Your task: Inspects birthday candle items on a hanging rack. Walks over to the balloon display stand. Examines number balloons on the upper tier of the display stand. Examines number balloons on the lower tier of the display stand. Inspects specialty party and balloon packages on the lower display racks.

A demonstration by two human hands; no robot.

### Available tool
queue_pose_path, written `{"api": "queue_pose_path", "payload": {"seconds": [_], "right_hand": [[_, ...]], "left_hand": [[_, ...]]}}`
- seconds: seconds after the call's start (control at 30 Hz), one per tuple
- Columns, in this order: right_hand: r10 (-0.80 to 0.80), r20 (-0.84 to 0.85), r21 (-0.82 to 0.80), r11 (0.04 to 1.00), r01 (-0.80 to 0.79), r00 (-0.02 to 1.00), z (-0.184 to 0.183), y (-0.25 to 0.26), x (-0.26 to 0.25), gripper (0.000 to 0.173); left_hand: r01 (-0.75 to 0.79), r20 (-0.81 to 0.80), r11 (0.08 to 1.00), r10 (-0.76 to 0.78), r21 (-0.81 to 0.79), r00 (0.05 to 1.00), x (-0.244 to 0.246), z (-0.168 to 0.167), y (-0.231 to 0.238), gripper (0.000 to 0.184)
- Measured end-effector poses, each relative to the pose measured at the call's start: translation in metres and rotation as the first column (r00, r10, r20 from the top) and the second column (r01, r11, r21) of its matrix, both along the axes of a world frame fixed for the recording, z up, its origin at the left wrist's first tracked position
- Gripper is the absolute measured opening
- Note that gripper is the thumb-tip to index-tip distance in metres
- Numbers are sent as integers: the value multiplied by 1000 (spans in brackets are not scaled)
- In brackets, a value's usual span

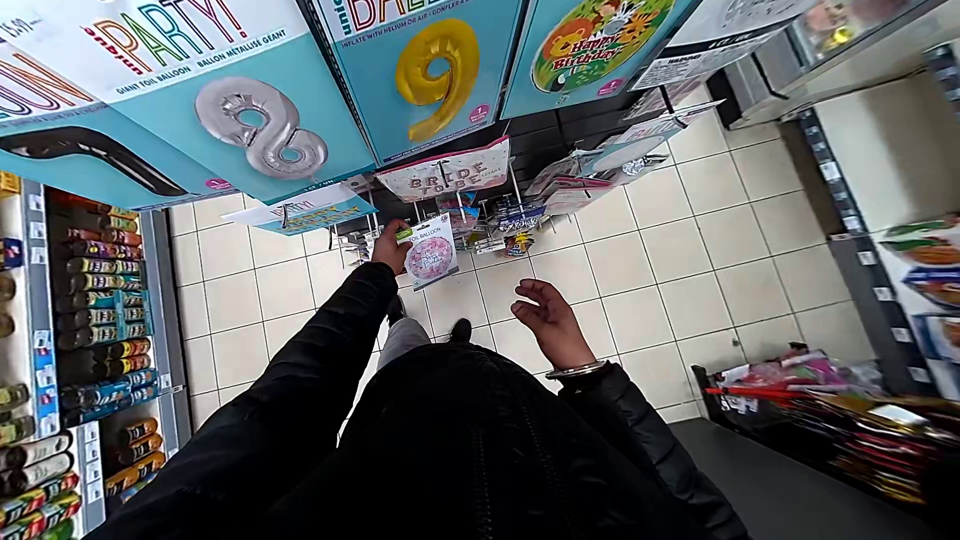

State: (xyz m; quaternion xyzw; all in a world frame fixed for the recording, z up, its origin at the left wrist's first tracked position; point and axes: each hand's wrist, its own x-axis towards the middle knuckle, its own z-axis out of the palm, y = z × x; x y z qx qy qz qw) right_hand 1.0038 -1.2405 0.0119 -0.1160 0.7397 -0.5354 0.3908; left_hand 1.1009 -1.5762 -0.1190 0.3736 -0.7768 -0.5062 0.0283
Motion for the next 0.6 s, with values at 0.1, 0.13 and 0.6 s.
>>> {"api": "queue_pose_path", "payload": {"seconds": [0.1,0.13,0.6], "right_hand": [[-4,-9,12,1000,4,1000,-1,1,0,46],[1,-10,15,1000,-1,1000,-1,1,0,46],[178,-243,64,984,-168,953,-34,-66,-18,31]], "left_hand": [[-3,26,999,4,-35,1000,-5,2,3,41],[-8,30,999,10,-45,1000,-6,1,3,40],[-153,-117,983,141,-98,983,8,-18,11,51]]}}
